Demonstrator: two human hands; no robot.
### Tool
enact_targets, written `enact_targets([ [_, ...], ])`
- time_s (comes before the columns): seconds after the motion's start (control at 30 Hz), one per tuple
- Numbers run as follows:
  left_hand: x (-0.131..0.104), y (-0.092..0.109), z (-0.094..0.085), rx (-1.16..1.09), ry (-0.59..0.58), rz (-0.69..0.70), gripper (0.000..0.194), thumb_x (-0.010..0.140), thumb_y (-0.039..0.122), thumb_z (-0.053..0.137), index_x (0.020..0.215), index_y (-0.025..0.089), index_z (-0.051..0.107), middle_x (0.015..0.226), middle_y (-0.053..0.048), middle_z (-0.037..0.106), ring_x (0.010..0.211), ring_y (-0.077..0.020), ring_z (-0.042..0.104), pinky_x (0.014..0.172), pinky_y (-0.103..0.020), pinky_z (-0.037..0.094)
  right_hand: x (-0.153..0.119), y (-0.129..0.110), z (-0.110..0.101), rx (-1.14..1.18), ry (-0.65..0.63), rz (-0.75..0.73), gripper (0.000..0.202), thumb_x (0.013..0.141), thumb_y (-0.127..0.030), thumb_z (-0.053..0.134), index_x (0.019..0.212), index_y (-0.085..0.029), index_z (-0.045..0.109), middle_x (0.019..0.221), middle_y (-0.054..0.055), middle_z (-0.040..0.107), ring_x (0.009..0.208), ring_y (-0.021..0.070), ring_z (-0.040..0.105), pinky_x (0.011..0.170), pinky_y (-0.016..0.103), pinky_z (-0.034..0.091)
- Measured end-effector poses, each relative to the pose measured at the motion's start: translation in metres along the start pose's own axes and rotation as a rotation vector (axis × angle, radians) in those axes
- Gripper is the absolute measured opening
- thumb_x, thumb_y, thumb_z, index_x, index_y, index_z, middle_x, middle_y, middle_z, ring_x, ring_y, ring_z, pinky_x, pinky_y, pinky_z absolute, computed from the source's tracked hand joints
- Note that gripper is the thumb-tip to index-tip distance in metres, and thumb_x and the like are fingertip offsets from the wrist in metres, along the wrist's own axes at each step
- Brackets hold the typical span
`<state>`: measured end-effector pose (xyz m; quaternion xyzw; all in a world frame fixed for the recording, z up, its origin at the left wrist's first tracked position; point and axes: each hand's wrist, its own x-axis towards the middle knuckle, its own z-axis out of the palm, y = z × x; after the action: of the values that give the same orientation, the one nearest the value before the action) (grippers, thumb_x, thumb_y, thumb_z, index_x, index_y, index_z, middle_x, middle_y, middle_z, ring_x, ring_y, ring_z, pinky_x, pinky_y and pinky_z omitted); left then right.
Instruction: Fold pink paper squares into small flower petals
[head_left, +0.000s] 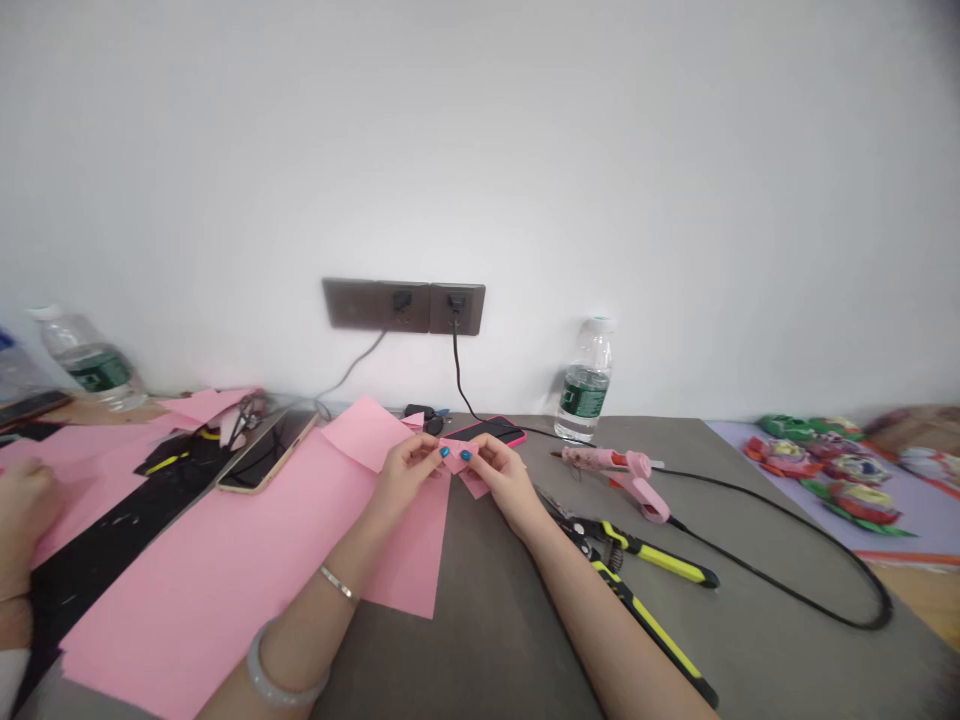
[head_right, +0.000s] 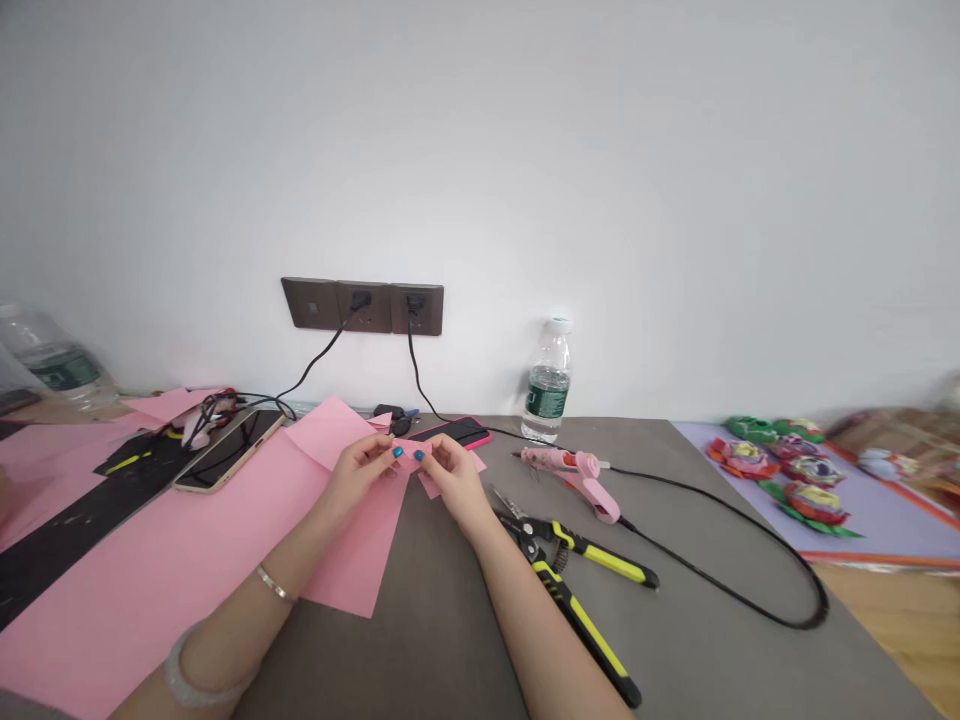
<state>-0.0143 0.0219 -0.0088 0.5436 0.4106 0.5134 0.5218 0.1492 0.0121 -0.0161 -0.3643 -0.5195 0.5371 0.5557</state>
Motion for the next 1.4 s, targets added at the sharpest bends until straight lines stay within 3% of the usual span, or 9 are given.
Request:
enact_targets([
  [0.2,0.0023,-0.0021,-0.0011,0.014,0.029,0.019,0.029,0.072,0.04,0.073,0.087,0.016,0.069,0.08,-0.003,0.068,0.066,-0.0143,0.062,0.06,-0.025,0.052,-0.0004,-0.0016,-0.0011,-0.061,0.016,0.021,0.035,0.072,-0.052,0.074,0.074,-0.021,0.058,0.067,-0.002,0.058,0.06,0.0137,0.053,0.058,0.026,0.042],
  [0.53,0.0006,-0.0023,0.0009,0.029,0.103,0.066,0.026,0.071,0.032,0.073,0.09,0.018,0.063,0.093,-0.004,0.065,0.077,-0.0149,0.064,0.069,-0.026,0.051,0.0002,0.0024,-0.0011,-0.042,0.016,0.051,0.036,0.071,-0.052,0.076,0.076,-0.021,0.057,0.068,-0.001,0.063,0.065,0.0165,0.062,0.063,0.028,0.048],
  [0.8,-0.0015,0.0031,0.0033,0.02,0.084,0.102,0.02,0.073,0.031,0.072,0.083,0.018,0.061,0.09,-0.003,0.063,0.083,-0.0169,0.065,0.073,-0.027,0.05,0.0026,0.0064,-0.0016,0.021,-0.007,0.014,0.032,0.07,-0.045,0.078,0.074,-0.021,0.057,0.074,-0.001,0.065,0.07,0.0164,0.063,0.072,0.031,0.051],
  [1.03,-0.0023,-0.0001,0.0045,0.028,0.075,0.109,0.015,0.075,0.027,0.07,0.081,0.018,0.06,0.087,-0.003,0.063,0.084,-0.0179,0.065,0.074,-0.028,0.052,0.0016,0.0066,-0.0027,-0.018,0.004,-0.001,0.032,0.071,-0.047,0.077,0.074,-0.022,0.057,0.072,0.0,0.064,0.069,0.0171,0.063,0.067,0.029,0.05],
  [1.4,-0.0024,-0.002,0.0054,0.03,0.066,0.096,0.017,0.074,0.02,0.068,0.09,0.018,0.062,0.097,-0.007,0.068,0.094,-0.0204,0.067,0.08,-0.032,0.053,0.0018,0.0061,-0.0018,-0.038,-0.002,-0.015,0.033,0.071,-0.047,0.076,0.075,-0.022,0.057,0.074,0.002,0.067,0.071,0.018,0.066,0.068,0.03,0.052],
])
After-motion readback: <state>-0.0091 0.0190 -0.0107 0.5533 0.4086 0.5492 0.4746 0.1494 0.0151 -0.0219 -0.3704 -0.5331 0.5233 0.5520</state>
